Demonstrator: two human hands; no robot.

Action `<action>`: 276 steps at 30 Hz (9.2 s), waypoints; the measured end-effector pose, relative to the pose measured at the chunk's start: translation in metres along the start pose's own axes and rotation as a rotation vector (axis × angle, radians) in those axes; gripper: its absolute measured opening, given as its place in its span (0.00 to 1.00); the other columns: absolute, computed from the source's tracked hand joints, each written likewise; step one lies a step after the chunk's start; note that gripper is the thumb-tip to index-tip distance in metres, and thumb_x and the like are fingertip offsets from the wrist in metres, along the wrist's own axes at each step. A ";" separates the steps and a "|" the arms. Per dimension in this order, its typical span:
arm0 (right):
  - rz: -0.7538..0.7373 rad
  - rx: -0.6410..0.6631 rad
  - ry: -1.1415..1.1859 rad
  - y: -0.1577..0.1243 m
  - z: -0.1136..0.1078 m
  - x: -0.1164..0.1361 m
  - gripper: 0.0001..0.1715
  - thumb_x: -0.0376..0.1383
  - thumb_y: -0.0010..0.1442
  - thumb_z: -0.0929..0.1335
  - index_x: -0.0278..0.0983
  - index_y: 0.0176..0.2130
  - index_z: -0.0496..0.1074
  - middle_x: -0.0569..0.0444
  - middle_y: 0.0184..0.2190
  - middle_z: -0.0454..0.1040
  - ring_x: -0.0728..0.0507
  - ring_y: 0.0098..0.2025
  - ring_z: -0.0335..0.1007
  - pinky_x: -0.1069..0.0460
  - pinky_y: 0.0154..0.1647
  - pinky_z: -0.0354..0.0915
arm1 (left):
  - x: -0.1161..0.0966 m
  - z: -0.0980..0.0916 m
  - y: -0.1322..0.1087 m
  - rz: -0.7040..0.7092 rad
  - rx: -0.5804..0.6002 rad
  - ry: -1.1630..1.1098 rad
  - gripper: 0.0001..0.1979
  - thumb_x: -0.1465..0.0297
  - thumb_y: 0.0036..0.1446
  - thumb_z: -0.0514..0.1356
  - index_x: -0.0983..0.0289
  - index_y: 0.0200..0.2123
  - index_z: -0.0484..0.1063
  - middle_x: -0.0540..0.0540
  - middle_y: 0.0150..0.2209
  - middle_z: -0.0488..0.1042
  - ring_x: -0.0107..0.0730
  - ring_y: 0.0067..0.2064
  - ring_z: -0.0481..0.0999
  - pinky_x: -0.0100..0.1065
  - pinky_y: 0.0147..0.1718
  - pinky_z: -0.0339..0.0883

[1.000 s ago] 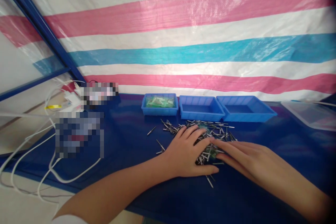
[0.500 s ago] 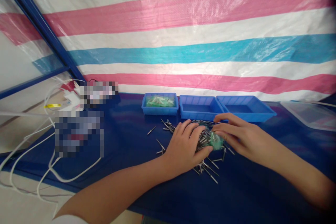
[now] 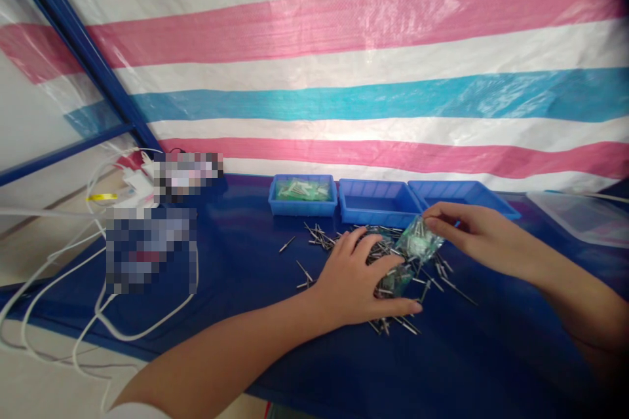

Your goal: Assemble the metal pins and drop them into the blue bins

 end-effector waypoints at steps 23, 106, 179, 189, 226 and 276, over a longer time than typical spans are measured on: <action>0.187 -0.142 0.656 -0.016 0.065 0.039 0.14 0.43 0.53 0.72 0.40 0.40 0.75 0.53 0.38 0.77 0.45 0.38 0.73 0.52 0.39 0.70 | 0.031 -0.026 0.014 -0.503 -0.131 -0.768 0.08 0.66 0.56 0.60 0.66 0.31 0.70 0.50 0.27 0.70 0.27 0.30 0.68 0.28 0.30 0.61; 0.268 -0.184 -0.314 0.008 0.068 -0.001 0.15 0.34 0.56 0.61 0.39 0.30 0.77 0.49 0.29 0.78 0.41 0.32 0.72 0.50 0.31 0.61 | 0.000 0.001 -0.008 -0.011 0.165 0.021 0.28 0.51 0.53 0.56 0.53 0.57 0.66 0.57 0.64 0.57 0.53 0.66 0.48 0.58 0.62 0.31; 0.149 -0.353 0.821 -0.030 0.052 0.053 0.18 0.36 0.52 0.73 0.44 0.44 0.71 0.54 0.38 0.75 0.44 0.40 0.73 0.49 0.41 0.72 | 0.021 -0.029 0.017 -0.473 -0.081 -0.765 0.11 0.63 0.60 0.57 0.65 0.35 0.70 0.52 0.31 0.74 0.31 0.34 0.74 0.30 0.35 0.66; -0.103 -0.377 0.337 -0.033 0.040 0.050 0.09 0.32 0.56 0.70 0.44 0.39 0.75 0.54 0.35 0.77 0.43 0.37 0.72 0.47 0.39 0.66 | 0.028 -0.026 0.015 -0.488 -0.007 -0.929 0.27 0.51 0.54 0.59 0.64 0.49 0.68 0.55 0.38 0.73 0.28 0.34 0.72 0.27 0.30 0.64; 0.193 -0.222 0.930 -0.024 0.058 0.051 0.21 0.42 0.58 0.68 0.44 0.51 0.62 0.56 0.34 0.73 0.52 0.23 0.61 0.56 0.20 0.60 | 0.041 -0.062 0.024 -0.344 -0.100 -0.498 0.13 0.64 0.59 0.58 0.61 0.46 0.69 0.52 0.35 0.74 0.30 0.35 0.74 0.32 0.36 0.68; 0.187 0.083 0.336 -0.015 0.054 0.016 0.09 0.37 0.55 0.64 0.37 0.34 0.73 0.53 0.31 0.77 0.44 0.34 0.72 0.50 0.37 0.66 | -0.014 0.014 -0.002 -0.158 0.183 0.154 0.41 0.47 0.56 0.51 0.63 0.66 0.47 0.63 0.66 0.52 0.50 0.68 0.46 0.55 0.64 0.35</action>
Point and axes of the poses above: each hand's wrist, its own y-axis towards the middle knuckle, its own z-axis out of the palm, x = y × z, the point moved 4 cm from there along y, towards the middle knuckle
